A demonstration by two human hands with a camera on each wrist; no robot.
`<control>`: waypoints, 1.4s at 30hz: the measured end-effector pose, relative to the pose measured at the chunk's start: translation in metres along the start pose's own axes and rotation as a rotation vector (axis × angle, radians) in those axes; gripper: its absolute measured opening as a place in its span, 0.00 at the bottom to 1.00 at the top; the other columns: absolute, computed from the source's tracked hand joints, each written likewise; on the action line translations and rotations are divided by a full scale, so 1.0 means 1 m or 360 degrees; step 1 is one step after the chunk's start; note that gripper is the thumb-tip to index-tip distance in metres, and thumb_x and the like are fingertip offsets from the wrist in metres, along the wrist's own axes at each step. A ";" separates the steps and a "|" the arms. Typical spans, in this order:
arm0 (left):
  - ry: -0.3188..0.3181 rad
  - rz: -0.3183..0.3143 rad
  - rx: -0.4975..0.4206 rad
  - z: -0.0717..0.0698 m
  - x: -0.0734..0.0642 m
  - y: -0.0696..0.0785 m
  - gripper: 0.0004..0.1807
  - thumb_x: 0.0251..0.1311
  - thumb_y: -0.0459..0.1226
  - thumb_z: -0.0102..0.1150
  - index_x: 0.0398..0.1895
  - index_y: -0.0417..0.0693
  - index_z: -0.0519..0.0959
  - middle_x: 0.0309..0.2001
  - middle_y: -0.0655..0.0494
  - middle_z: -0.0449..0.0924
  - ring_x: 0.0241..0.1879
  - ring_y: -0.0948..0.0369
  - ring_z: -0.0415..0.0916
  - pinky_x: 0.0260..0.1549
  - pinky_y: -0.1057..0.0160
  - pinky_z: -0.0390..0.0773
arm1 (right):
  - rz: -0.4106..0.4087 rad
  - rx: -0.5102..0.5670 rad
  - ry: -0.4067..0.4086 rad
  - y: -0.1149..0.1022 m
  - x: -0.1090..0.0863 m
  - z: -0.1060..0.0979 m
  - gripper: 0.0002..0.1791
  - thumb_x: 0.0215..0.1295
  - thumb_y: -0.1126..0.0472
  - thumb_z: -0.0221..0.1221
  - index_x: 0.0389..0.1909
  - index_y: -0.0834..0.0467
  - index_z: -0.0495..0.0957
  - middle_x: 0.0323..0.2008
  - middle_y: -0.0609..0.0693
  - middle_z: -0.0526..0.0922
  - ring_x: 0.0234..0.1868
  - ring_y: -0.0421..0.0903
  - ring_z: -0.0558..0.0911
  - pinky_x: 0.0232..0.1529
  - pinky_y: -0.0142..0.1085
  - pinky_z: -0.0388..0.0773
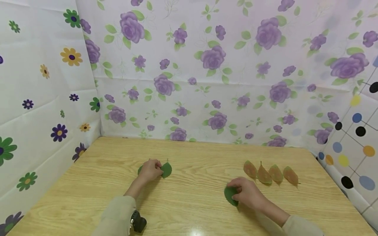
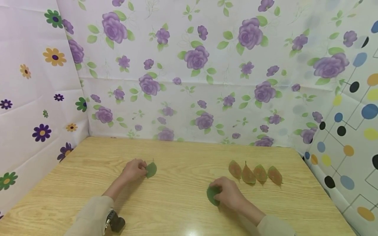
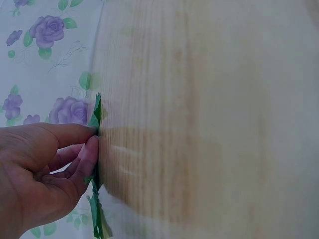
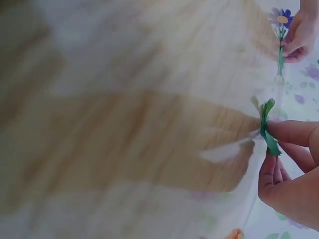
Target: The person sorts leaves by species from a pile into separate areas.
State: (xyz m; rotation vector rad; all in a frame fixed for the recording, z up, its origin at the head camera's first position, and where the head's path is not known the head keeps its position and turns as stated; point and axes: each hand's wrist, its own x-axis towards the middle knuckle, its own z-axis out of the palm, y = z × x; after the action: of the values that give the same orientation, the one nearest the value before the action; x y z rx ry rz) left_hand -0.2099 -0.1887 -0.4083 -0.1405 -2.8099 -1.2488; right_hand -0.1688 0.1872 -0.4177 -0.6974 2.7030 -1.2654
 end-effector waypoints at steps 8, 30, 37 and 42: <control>-0.0013 -0.0011 -0.0015 -0.001 -0.001 0.001 0.06 0.53 0.22 0.60 0.35 0.28 0.76 0.28 0.48 0.75 0.30 0.57 0.73 0.29 0.62 0.77 | 0.0065 0.0010 -0.0083 0.003 0.001 -0.004 0.17 0.52 0.72 0.67 0.46 0.66 0.82 0.40 0.53 0.82 0.36 0.46 0.79 0.33 0.32 0.80; -0.0017 -0.0004 -0.0049 0.001 -0.002 0.000 0.04 0.55 0.21 0.59 0.34 0.29 0.78 0.23 0.54 0.70 0.25 0.61 0.67 0.25 0.67 0.71 | 0.0356 0.0372 0.0061 -0.010 0.050 0.011 0.20 0.56 0.72 0.64 0.52 0.69 0.78 0.39 0.54 0.81 0.38 0.46 0.79 0.35 0.36 0.82; -0.0014 0.0006 -0.0036 0.001 0.000 0.000 0.03 0.55 0.22 0.59 0.33 0.30 0.78 0.23 0.54 0.70 0.24 0.61 0.67 0.24 0.68 0.70 | 0.0389 0.0465 0.0137 -0.016 0.077 0.025 0.21 0.55 0.76 0.63 0.52 0.70 0.78 0.40 0.57 0.80 0.38 0.46 0.80 0.38 0.37 0.82; -0.0025 0.0011 -0.0041 0.001 0.000 -0.002 0.03 0.55 0.22 0.59 0.33 0.30 0.77 0.23 0.53 0.71 0.24 0.61 0.68 0.25 0.67 0.72 | 0.0399 0.0560 0.0153 -0.021 0.097 0.039 0.21 0.55 0.77 0.62 0.52 0.71 0.77 0.40 0.58 0.80 0.37 0.47 0.81 0.38 0.37 0.82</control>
State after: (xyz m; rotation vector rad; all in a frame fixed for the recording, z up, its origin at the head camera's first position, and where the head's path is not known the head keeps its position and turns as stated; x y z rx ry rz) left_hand -0.2097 -0.1891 -0.4101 -0.1621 -2.8045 -1.2886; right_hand -0.2378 0.1060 -0.4165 -0.2557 2.4372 -1.6756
